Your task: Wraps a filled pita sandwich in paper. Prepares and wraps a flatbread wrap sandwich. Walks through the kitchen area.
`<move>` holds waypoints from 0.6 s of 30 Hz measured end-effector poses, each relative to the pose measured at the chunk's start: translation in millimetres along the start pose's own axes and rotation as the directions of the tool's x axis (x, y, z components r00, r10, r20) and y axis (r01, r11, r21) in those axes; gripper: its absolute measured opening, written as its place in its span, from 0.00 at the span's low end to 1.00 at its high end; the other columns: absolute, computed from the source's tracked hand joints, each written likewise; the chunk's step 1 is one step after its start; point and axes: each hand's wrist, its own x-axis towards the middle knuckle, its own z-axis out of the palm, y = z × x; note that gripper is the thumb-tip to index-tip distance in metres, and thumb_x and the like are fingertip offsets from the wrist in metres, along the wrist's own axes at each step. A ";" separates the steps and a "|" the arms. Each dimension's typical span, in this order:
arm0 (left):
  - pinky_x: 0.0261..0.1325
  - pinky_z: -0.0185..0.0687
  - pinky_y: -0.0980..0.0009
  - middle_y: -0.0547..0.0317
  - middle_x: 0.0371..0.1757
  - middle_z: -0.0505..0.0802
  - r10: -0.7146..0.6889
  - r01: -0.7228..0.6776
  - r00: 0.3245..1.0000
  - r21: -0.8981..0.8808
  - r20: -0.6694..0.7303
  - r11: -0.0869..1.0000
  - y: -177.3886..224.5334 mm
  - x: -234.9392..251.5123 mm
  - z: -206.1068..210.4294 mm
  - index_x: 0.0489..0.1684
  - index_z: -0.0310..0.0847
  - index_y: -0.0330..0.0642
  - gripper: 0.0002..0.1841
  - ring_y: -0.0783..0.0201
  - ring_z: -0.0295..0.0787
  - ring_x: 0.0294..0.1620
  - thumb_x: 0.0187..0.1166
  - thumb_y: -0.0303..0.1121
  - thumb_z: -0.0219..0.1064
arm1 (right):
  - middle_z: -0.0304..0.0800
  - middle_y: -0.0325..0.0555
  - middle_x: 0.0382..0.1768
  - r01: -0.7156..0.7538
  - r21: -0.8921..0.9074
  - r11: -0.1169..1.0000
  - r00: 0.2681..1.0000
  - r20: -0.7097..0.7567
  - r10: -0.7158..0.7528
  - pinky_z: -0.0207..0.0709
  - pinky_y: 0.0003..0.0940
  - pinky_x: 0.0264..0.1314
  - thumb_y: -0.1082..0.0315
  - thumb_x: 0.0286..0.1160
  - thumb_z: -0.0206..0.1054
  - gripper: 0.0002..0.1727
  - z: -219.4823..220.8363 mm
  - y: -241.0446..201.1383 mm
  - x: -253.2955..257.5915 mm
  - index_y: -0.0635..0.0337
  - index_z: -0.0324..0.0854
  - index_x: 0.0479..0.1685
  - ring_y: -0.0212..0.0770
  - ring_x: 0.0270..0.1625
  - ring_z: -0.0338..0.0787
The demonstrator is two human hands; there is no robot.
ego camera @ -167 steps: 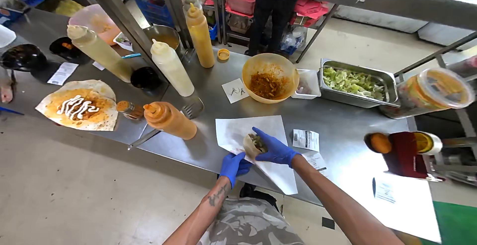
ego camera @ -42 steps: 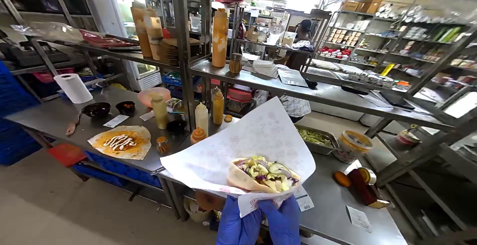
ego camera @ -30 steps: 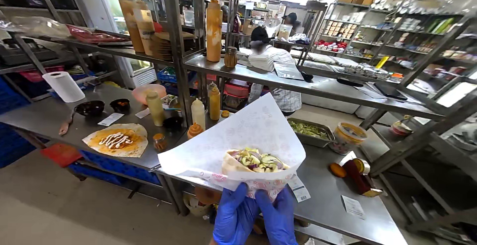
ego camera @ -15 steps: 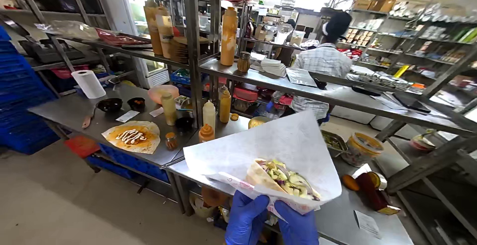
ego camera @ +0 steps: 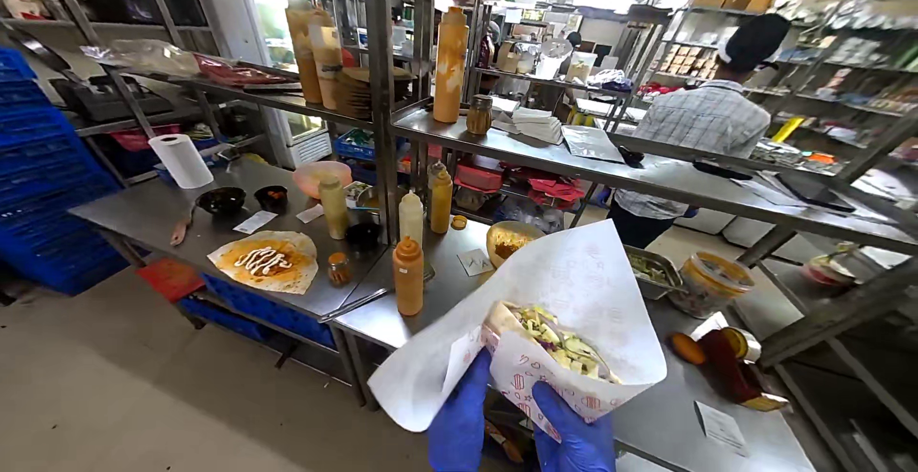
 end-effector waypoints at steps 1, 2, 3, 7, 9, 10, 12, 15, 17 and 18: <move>0.56 0.93 0.67 0.58 0.42 0.98 -0.065 0.068 0.997 -0.057 0.046 0.996 0.3 3.5 -6.3 0.45 0.89 0.37 0.13 0.66 0.96 0.47 0.63 0.19 0.76 | 0.96 0.51 0.41 0.003 -0.005 1.000 1.000 0.004 -0.003 0.94 0.41 0.49 0.86 0.40 0.83 0.32 -1.0 0.8 1.8 0.66 0.78 0.54 0.42 0.43 0.97; 0.57 0.93 0.65 0.57 0.44 0.98 -0.113 0.124 0.988 -0.106 0.102 0.987 0.4 7.3 -12.6 0.46 0.90 0.39 0.13 0.65 0.96 0.48 0.64 0.23 0.79 | 0.96 0.51 0.41 0.006 -0.011 1.000 1.000 0.001 -0.006 0.94 0.41 0.49 0.86 0.39 0.83 0.33 -1.2 1.7 3.7 0.67 0.77 0.54 0.42 0.43 0.97; 0.59 0.92 0.63 0.56 0.45 0.97 -0.150 0.171 0.978 -0.140 0.147 0.975 0.6 10.7 -16.6 0.48 0.91 0.40 0.14 0.64 0.95 0.50 0.64 0.28 0.81 | 0.96 0.51 0.41 0.005 -0.022 1.000 1.000 -0.003 -0.005 0.94 0.41 0.49 0.85 0.39 0.83 0.33 -0.6 2.2 5.2 0.67 0.77 0.54 0.42 0.44 0.97; 0.62 0.91 0.65 0.53 0.47 0.97 -0.185 0.194 0.975 -0.067 0.120 0.979 2.7 8.5 -11.9 0.50 0.89 0.33 0.19 0.64 0.95 0.52 0.61 0.28 0.83 | 0.96 0.51 0.39 0.029 -0.069 0.997 0.999 -0.032 -0.031 0.94 0.39 0.48 0.86 0.38 0.83 0.33 8.5 6.2 4.0 0.68 0.77 0.53 0.41 0.43 0.97; 0.66 0.88 0.63 0.46 0.54 0.94 -0.066 0.063 0.989 0.031 0.130 0.998 -11.7 9.3 -16.4 0.54 0.86 0.27 0.20 0.59 0.92 0.58 0.66 0.27 0.81 | 0.96 0.49 0.41 0.059 -0.102 0.993 0.998 -0.027 -0.062 0.94 0.38 0.51 0.86 0.38 0.83 0.34 12.9 10.4 -0.5 0.68 0.76 0.55 0.40 0.44 0.97; 0.68 0.88 0.63 0.46 0.57 0.94 0.007 -0.013 0.990 0.042 0.144 0.999 -20.7 11.1 -19.8 0.54 0.89 0.28 0.17 0.57 0.91 0.61 0.68 0.27 0.78 | 0.95 0.50 0.41 0.070 -0.113 0.991 0.997 -0.034 -0.074 0.93 0.38 0.52 0.85 0.38 0.84 0.36 15.8 12.6 -3.0 0.68 0.76 0.57 0.40 0.45 0.97; 0.70 0.86 0.62 0.44 0.60 0.93 0.098 -0.106 0.982 0.042 0.160 0.993 -30.5 13.4 -25.2 0.54 0.91 0.29 0.13 0.55 0.90 0.64 0.75 0.25 0.72 | 0.95 0.51 0.42 0.076 -0.121 0.990 0.994 -0.065 -0.085 0.94 0.38 0.52 0.84 0.37 0.84 0.38 21.3 16.4 -6.3 0.70 0.74 0.58 0.40 0.46 0.96; 0.67 0.89 0.64 0.48 0.52 0.96 0.064 -0.067 0.997 0.063 0.040 0.996 -19.8 16.3 -19.3 0.52 0.88 0.27 0.12 0.60 0.93 0.58 0.72 0.23 0.72 | 0.95 0.51 0.40 0.064 -0.133 0.989 0.991 -0.108 -0.079 0.94 0.37 0.50 0.87 0.37 0.81 0.36 27.8 20.1 -8.9 0.71 0.74 0.57 0.40 0.44 0.97; 0.60 0.92 0.64 0.48 0.45 0.97 -0.047 0.047 0.996 0.004 -0.079 0.999 -6.0 20.6 -7.5 0.48 0.88 0.27 0.13 0.61 0.95 0.51 0.65 0.19 0.75 | 0.95 0.50 0.40 0.088 -0.156 0.984 0.987 -0.117 -0.107 0.94 0.36 0.50 0.88 0.36 0.80 0.35 31.8 23.9 -11.5 0.71 0.75 0.56 0.39 0.44 0.97; 0.57 0.92 0.63 0.47 0.43 0.96 -0.131 0.127 0.982 -0.038 -0.135 0.991 -0.2 24.5 -2.4 0.47 0.86 0.26 0.14 0.60 0.95 0.48 0.62 0.17 0.74 | 0.95 0.49 0.40 0.103 -0.177 0.979 0.984 -0.122 -0.126 0.94 0.35 0.50 0.87 0.36 0.81 0.36 34.4 26.1 -13.0 0.71 0.75 0.56 0.39 0.44 0.97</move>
